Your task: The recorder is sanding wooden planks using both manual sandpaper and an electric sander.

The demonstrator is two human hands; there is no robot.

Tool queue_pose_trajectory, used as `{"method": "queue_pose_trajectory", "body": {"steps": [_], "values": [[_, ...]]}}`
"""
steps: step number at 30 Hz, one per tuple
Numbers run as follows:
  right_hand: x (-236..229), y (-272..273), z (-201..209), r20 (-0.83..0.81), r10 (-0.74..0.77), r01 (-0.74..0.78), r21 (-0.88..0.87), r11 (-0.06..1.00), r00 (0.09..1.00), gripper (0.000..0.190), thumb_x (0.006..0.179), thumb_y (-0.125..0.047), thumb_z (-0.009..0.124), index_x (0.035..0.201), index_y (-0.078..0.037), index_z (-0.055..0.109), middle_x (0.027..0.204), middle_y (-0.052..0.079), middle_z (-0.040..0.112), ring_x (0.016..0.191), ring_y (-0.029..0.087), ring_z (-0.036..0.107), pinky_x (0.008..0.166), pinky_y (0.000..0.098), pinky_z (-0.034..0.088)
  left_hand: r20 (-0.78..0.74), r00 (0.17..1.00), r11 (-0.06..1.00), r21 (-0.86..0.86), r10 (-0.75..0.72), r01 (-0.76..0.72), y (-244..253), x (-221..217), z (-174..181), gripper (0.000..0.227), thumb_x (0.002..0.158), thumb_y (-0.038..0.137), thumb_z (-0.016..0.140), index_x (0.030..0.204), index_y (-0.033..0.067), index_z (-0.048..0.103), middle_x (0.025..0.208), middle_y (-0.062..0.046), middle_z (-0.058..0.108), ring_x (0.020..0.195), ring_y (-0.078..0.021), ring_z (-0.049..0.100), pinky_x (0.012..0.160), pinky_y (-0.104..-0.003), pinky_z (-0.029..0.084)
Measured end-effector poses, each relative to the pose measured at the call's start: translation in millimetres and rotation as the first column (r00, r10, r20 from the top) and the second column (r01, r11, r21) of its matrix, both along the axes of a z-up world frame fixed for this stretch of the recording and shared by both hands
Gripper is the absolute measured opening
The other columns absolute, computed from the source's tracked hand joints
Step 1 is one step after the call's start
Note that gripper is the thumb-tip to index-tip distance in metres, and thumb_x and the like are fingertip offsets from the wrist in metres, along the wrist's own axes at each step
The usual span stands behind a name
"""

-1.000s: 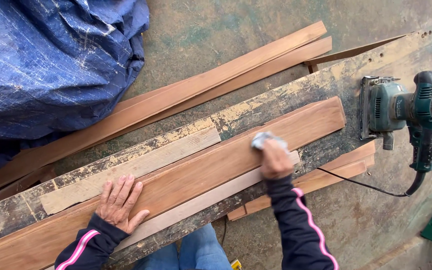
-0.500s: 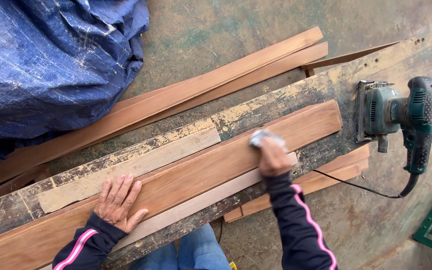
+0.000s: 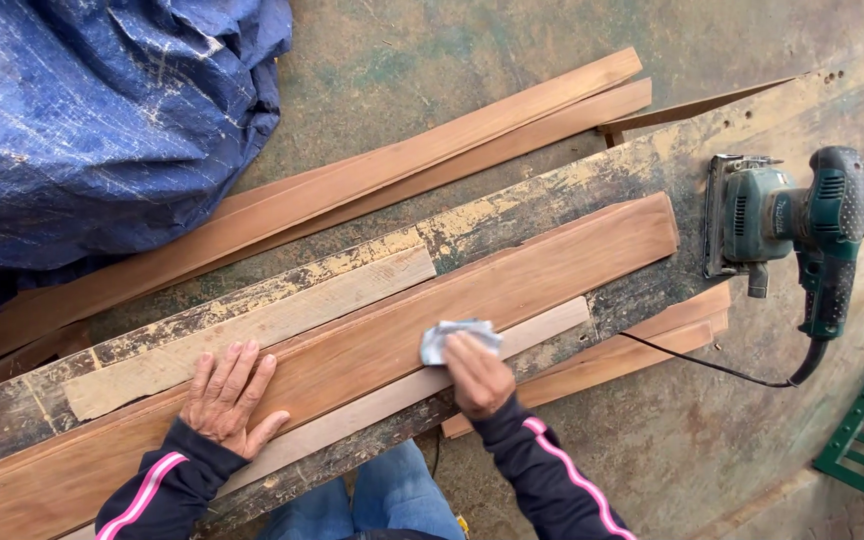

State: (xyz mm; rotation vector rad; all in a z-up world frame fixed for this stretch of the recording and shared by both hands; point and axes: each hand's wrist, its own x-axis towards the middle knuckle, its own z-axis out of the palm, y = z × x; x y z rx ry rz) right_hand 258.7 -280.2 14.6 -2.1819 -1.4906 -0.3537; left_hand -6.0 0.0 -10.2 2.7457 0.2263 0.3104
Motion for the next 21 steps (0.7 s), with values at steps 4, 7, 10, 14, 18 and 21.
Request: {"method": "queue_pose_trajectory", "body": {"steps": [4,7,10,14,18,21], "values": [[147,-89,-49,0.07,-0.296,0.288,0.105,0.952,0.952,0.024,0.095,0.006,0.058,0.111,0.001,0.074,0.11,0.018,0.075,0.103,0.033,0.074,0.096,0.043,0.06,0.006,1.0,1.0,0.022,-0.001,0.001,-1,2,1,0.081,0.087,0.054,0.066,0.15,0.0072,0.048,0.156,-0.019,0.043,0.148,-0.0343,0.035,0.126,-0.054,0.018],[228,-136,-75,0.092,-0.567,0.567,0.027,0.823,0.819,0.012,0.102,-0.002,0.065,0.11,-0.003,0.074,0.109,0.015,0.074,0.102,0.035,0.071,0.094,0.0439,0.056,-0.004,1.0,0.999,0.039,0.004,-0.003,-1,5,4,0.081,0.086,0.053,0.066,0.149,0.007,0.048,0.156,-0.021,0.042,0.147,-0.0355,0.035,0.124,-0.055,0.018],[204,-106,-88,0.022,-0.786,0.784,-0.089,0.614,0.618,0.008,0.096,-0.01,0.072,0.098,-0.002,0.074,0.098,0.017,0.074,0.091,0.038,0.069,0.083,0.0473,0.054,-0.006,1.0,0.999,0.044,0.023,-0.022,0,4,3,0.082,0.085,0.053,0.067,0.15,0.0077,0.047,0.156,-0.02,0.043,0.147,-0.0348,0.035,0.124,-0.055,0.018],[25,12,-69,0.083,-0.48,0.475,0.076,0.877,0.873,0.021,0.095,-0.002,0.064,0.112,0.004,0.074,0.112,0.022,0.073,0.106,0.038,0.07,0.096,0.0459,0.056,-0.011,1.0,0.999,0.049,0.011,-0.01,0,0,-6,0.084,0.086,0.055,0.068,0.151,0.0073,0.046,0.157,-0.02,0.041,0.149,-0.035,0.033,0.123,-0.055,0.017],[-96,58,-39,-0.141,0.022,-0.011,0.079,0.997,0.99,0.029,0.086,0.0,0.061,0.112,0.0,0.074,0.119,0.018,0.073,0.114,0.036,0.071,0.102,0.044,0.055,-0.024,0.999,0.997,0.07,0.031,-0.03,-3,-5,-11,0.085,0.087,0.056,0.07,0.154,0.0096,0.045,0.161,-0.018,0.038,0.152,-0.0334,0.03,0.126,-0.055,0.015],[-42,34,-50,-0.124,0.042,-0.033,0.076,0.997,0.991,0.029,0.09,0.004,0.06,0.115,-0.002,0.074,0.12,0.016,0.073,0.113,0.032,0.07,0.098,0.0428,0.057,0.03,0.994,0.989,0.096,0.109,-0.112,-6,-27,-8,0.091,0.085,0.059,0.071,0.157,0.0128,0.039,0.164,-0.015,0.032,0.154,-0.0328,0.025,0.126,-0.058,0.012]]}}
